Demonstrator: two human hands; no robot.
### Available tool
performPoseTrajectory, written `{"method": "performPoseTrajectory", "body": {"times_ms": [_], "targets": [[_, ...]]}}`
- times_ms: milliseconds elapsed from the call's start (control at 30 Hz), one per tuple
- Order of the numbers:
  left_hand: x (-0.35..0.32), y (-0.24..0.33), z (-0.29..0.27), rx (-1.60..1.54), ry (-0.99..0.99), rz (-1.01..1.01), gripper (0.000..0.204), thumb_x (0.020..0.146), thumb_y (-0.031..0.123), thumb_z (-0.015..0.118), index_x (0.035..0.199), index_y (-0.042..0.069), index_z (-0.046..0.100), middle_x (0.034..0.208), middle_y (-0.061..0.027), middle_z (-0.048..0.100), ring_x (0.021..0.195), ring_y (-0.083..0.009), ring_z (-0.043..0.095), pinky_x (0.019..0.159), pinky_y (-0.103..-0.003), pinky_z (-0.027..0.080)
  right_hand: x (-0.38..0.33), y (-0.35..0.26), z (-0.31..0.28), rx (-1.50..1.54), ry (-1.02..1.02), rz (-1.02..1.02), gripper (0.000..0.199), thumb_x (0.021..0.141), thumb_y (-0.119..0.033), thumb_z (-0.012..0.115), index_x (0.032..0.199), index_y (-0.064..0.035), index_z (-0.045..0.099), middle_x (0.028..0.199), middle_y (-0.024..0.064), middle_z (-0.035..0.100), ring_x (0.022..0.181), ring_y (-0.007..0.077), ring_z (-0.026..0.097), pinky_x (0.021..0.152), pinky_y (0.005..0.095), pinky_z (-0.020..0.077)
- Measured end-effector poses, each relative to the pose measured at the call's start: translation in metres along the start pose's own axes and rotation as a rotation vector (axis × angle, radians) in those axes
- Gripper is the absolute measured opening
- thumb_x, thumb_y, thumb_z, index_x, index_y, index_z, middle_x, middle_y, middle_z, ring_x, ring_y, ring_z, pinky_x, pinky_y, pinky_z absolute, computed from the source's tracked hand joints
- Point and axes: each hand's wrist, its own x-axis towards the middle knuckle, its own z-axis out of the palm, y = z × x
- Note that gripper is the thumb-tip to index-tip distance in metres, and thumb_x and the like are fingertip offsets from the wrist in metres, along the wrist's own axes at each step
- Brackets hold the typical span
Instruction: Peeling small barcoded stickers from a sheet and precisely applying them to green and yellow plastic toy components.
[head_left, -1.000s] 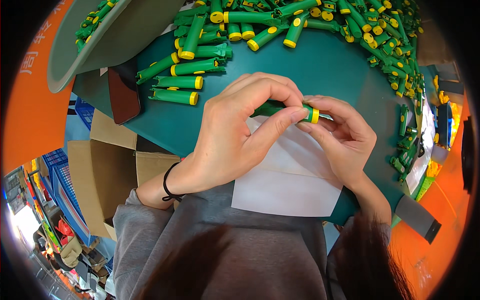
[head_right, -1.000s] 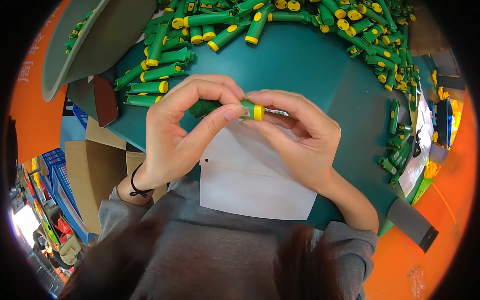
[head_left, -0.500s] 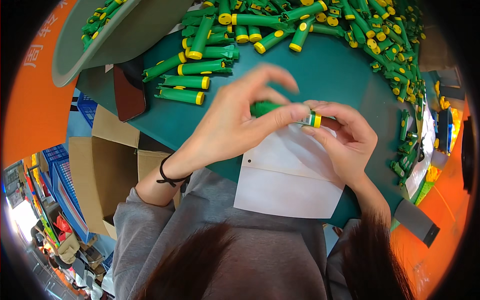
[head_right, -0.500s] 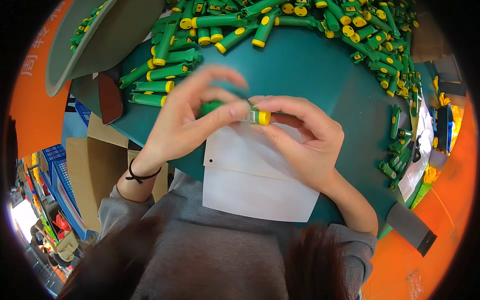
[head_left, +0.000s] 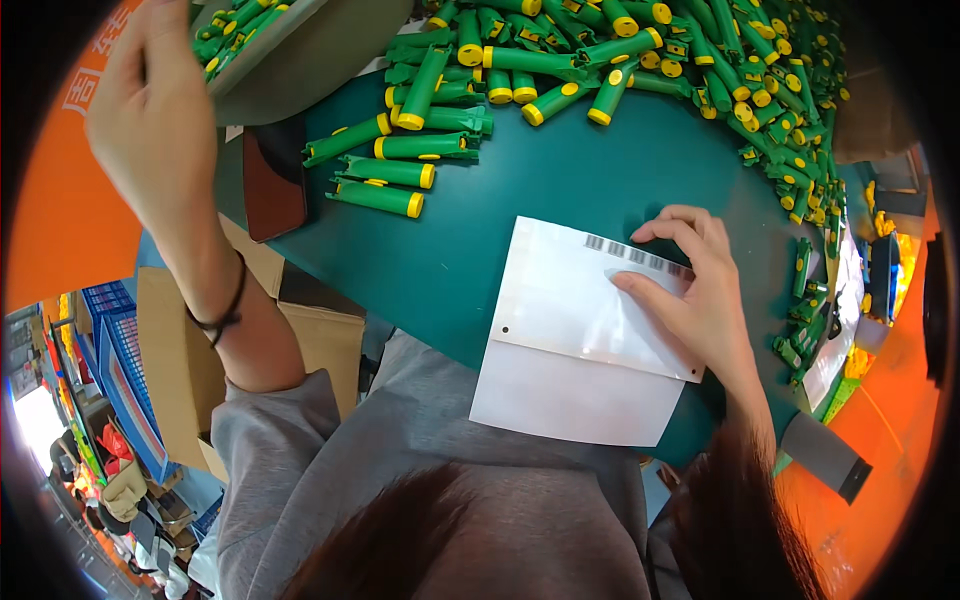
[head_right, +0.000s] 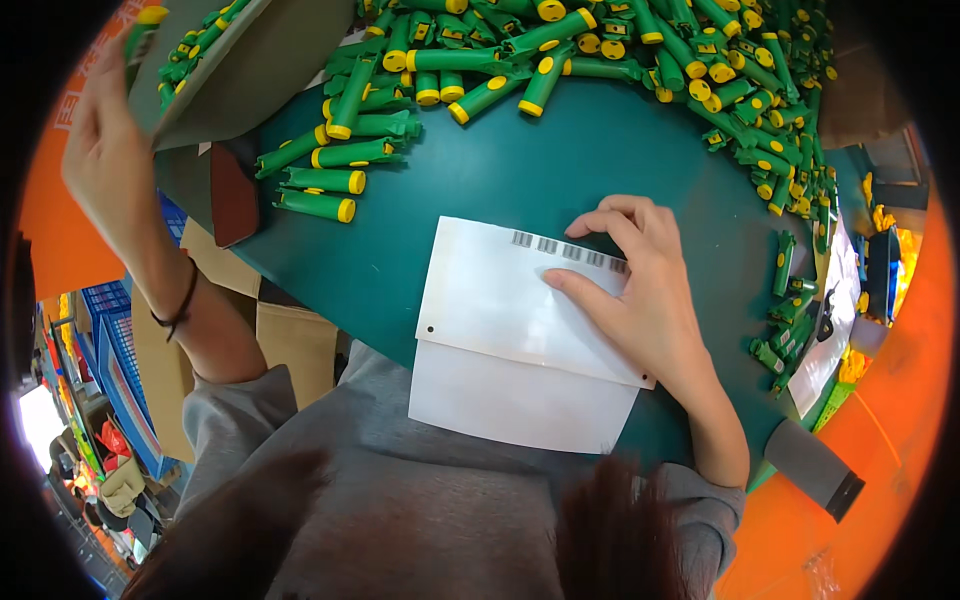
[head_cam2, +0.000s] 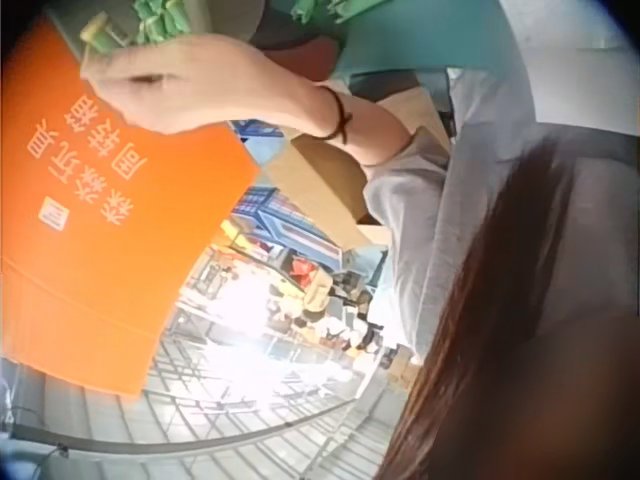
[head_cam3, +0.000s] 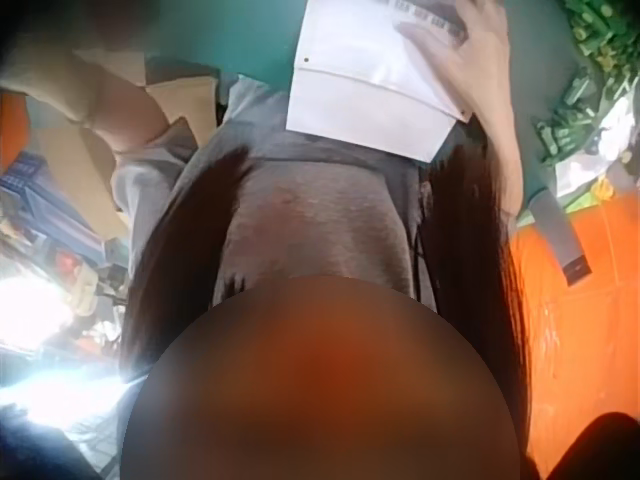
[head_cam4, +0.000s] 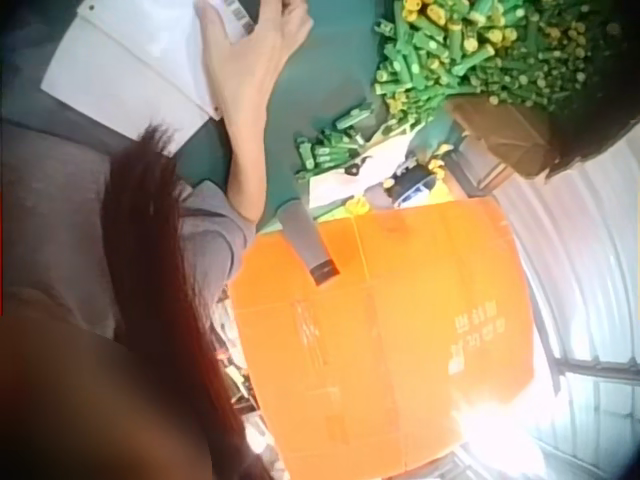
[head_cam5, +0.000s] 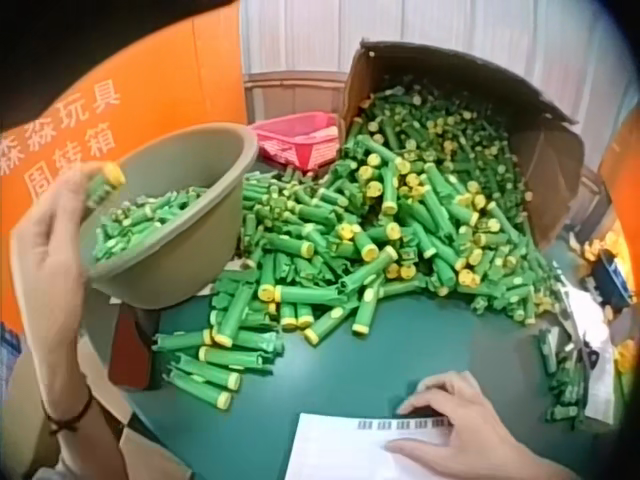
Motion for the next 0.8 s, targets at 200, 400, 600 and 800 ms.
{"method": "performPoseTrajectory", "body": {"times_ms": [200,400,600,800], "targets": [[-0.113,0.072,0.043,-0.382,-0.693,0.439,0.024,0.079,0.011,0.079,0.103,0.008,0.074,0.100,-0.0052,0.068,0.093,-0.0244,0.062,0.074,-0.031,0.052,-0.002,0.021,0.012,0.039,-0.005,0.090,0.019,0.079,-0.013,0.081,0.092,-0.0053,0.070,0.094,0.0034,0.063,0.093,0.0191,0.055,0.082,0.0314,0.0446],[-0.168,0.085,0.042,-0.379,-0.879,0.367,0.030,0.071,0.006,0.078,0.101,0.007,0.074,0.096,-0.0041,0.066,0.089,-0.0217,0.062,0.070,-0.031,0.053,-0.005,0.020,0.015,0.090,0.056,0.118,0.013,0.081,-0.012,0.079,0.088,-0.0058,0.071,0.090,0.0033,0.063,0.091,0.0185,0.055,0.086,0.0310,0.0427],[-0.177,0.080,0.044,-0.421,-0.790,0.408,0.030,0.066,0.003,0.075,0.096,0.006,0.074,0.096,-0.0028,0.066,0.083,-0.0214,0.063,0.067,-0.031,0.053,-0.003,0.020,0.017,0.061,0.071,0.060,0.010,0.081,-0.010,0.078,0.086,-0.0058,0.071,0.090,0.0037,0.064,0.092,0.0191,0.055,0.086,0.0319,0.0425],[-0.168,0.084,0.044,-0.605,-0.783,0.083,0.023,0.074,-0.006,0.077,0.095,0.003,0.073,0.094,-0.0057,0.065,0.079,-0.0188,0.063,0.064,-0.030,0.053,0.047,0.014,0.013,0.121,0.145,0.079,0.020,0.090,-0.021,0.074,0.097,-0.0030,0.070,0.100,0.0056,0.063,0.083,0.0166,0.055,0.072,0.0297,0.0448]]}}
